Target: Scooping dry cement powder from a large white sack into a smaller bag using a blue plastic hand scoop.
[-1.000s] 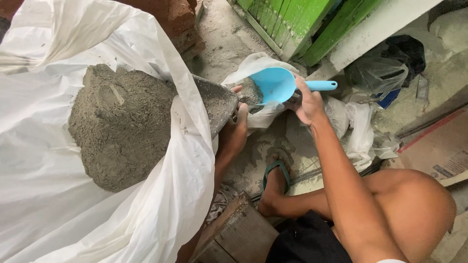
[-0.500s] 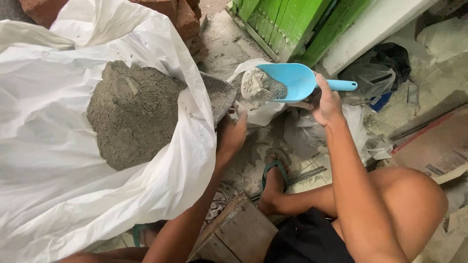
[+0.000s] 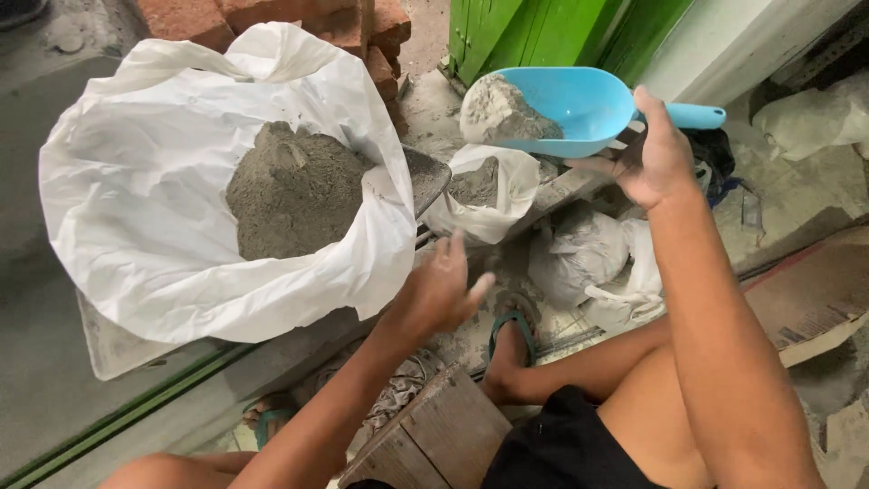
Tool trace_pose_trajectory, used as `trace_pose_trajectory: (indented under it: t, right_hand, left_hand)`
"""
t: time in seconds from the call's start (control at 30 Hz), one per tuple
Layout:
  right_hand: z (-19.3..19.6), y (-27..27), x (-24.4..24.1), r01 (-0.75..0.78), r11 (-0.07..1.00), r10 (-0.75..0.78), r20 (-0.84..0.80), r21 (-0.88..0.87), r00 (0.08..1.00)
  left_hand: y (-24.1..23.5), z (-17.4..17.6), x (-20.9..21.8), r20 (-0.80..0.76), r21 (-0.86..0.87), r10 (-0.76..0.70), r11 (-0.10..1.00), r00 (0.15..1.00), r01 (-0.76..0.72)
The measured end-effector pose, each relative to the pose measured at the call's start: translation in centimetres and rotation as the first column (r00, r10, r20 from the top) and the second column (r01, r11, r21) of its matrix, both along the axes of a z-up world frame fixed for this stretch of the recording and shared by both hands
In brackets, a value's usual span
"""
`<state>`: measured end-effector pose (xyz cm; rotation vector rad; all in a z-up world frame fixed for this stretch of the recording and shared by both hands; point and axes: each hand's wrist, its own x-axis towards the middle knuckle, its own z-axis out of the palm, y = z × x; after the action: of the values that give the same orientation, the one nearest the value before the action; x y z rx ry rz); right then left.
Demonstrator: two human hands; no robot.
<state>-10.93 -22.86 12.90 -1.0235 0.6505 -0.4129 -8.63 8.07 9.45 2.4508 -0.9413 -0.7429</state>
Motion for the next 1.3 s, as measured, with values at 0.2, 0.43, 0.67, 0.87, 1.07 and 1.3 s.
trace_pose_trajectory:
  t: [0.2, 0.43, 0.67, 0.87, 1.07, 1.3]
  right_hand:
    - [6.3, 6.0, 1.6, -0.032, 0.996, 0.036, 0.053, -0.083, 0.998]
    - [10.0, 13.6, 4.3, -0.072, 0.997, 0.068, 0.139, 0.020, 0.988]
    - [9.7, 18.9, 6.6, -0.126, 0.986, 0.128, 0.007, -0.113, 0.992]
    - [8.2, 21.9, 8.2, -0.241, 0.878, 0.261, -0.009, -0.413, 0.965]
    - [8.1, 23.8, 8.6, -0.211, 0.830, 0.285, 0.067, -0.515, 0.956]
    - [5.8, 23.5, 8.7, -0.121, 0.570, 0.394, 0.141, -0.813, 0.908]
  left_hand:
    - [5.1, 11.6, -3.5, 0.084, 0.198, -0.497, 0.858, 0.864, 0.475]
    - [13.6, 17.7, -0.6, 0.866, -0.044, -0.004, 0.995, 0.499, 0.084]
    - [17.8, 13.9, 1.2, 0.759, 0.109, -0.065, 0.994, 0.648, -0.028]
    - [18.1, 13.2, 0.7, 0.804, -0.087, -0.005, 0.988, 0.595, 0.126]
    - [18.3, 12.7, 0.4, 0.804, -0.135, 0.005, 0.975, 0.595, 0.174]
    - [18.5, 12.6, 0.0, 0.802, -0.175, 0.050, 0.972, 0.595, 0.154]
